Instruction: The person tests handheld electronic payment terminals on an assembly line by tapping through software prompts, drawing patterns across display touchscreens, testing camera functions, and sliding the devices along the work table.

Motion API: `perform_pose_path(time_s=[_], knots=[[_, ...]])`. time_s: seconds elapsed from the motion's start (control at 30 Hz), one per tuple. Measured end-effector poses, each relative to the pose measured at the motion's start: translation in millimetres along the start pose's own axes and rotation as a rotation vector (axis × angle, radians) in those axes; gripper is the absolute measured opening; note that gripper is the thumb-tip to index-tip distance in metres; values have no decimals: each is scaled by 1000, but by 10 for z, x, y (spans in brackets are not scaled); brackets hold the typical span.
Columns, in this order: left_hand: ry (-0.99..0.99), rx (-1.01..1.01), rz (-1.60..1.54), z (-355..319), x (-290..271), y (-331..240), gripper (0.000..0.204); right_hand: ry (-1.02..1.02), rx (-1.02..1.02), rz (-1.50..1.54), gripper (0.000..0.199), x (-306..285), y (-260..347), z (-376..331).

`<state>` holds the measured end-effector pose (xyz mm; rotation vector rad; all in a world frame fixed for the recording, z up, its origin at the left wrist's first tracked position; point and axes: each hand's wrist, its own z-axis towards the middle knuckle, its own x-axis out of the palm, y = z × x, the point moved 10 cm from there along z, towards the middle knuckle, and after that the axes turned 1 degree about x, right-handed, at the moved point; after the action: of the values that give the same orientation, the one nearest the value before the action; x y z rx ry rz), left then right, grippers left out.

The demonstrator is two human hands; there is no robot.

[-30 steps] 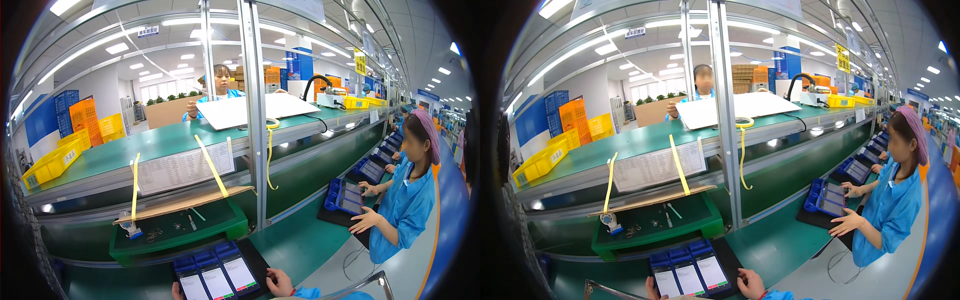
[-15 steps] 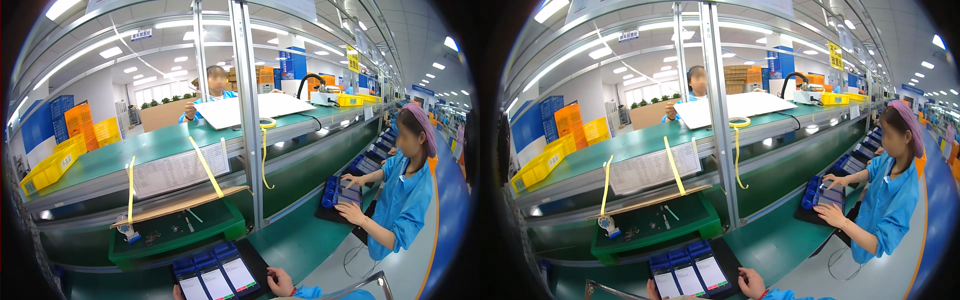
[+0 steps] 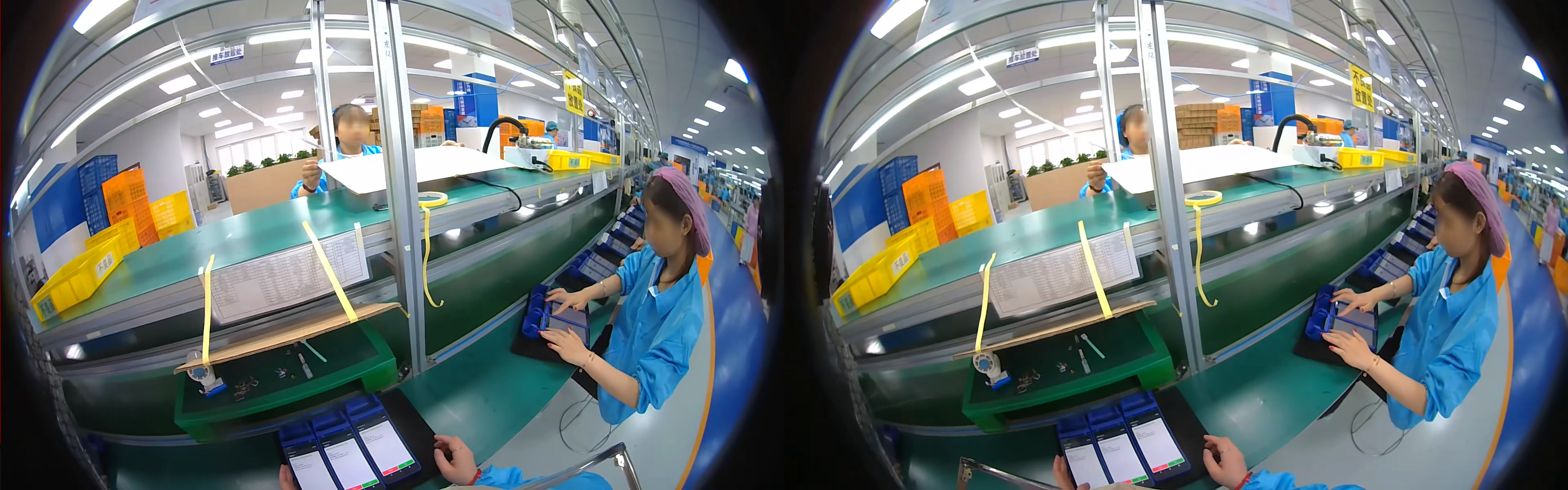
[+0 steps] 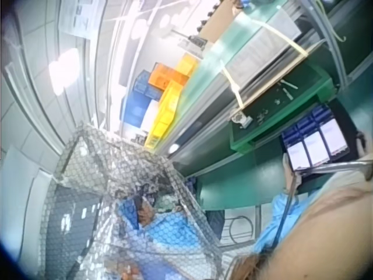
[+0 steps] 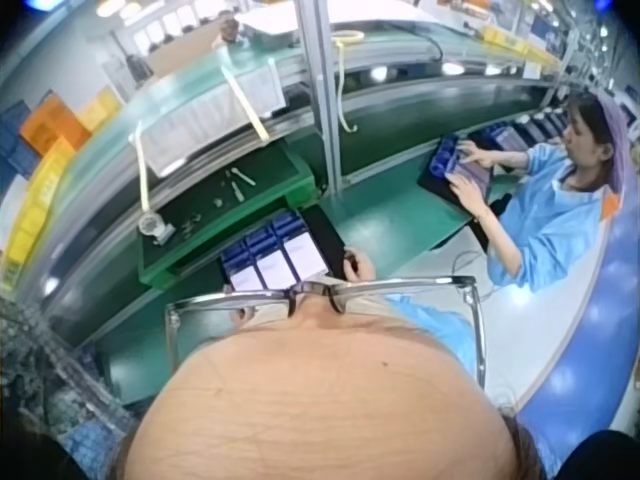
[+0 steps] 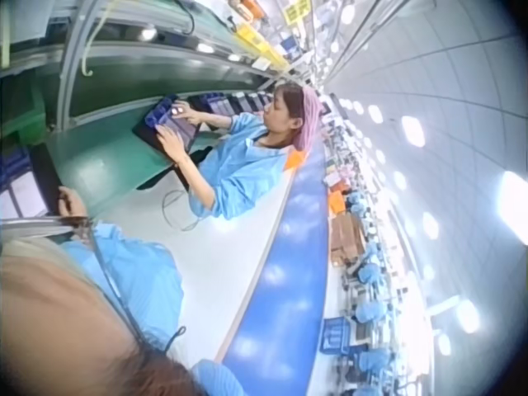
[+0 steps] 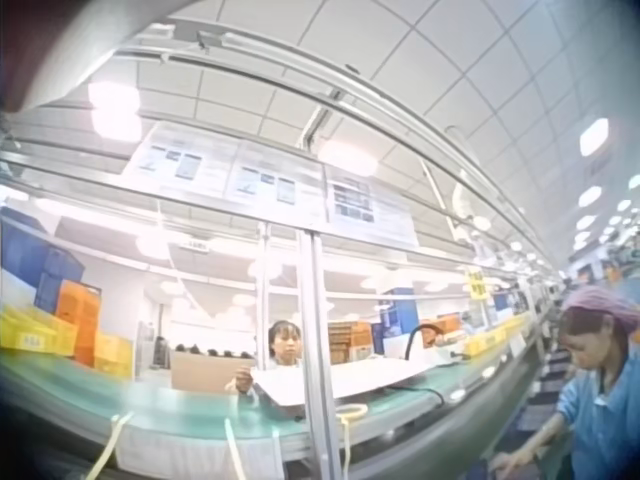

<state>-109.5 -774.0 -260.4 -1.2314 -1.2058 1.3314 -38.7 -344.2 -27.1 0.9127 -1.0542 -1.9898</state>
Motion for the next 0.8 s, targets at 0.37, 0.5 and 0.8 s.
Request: perform_pose_path(time_s=[0.37, 0.5, 0.8], knots=[[-37, 34, -11, -88, -82, -123, 43, 51, 58, 102, 30, -9, -59, 8], [-50, 41, -11, -148, -159, -163, 44, 59, 37, 79, 29, -3, -5, 31], [-60, 57, 13, -269, -327, -325, 44, 39, 42, 35, 28, -50, -3, 42]])
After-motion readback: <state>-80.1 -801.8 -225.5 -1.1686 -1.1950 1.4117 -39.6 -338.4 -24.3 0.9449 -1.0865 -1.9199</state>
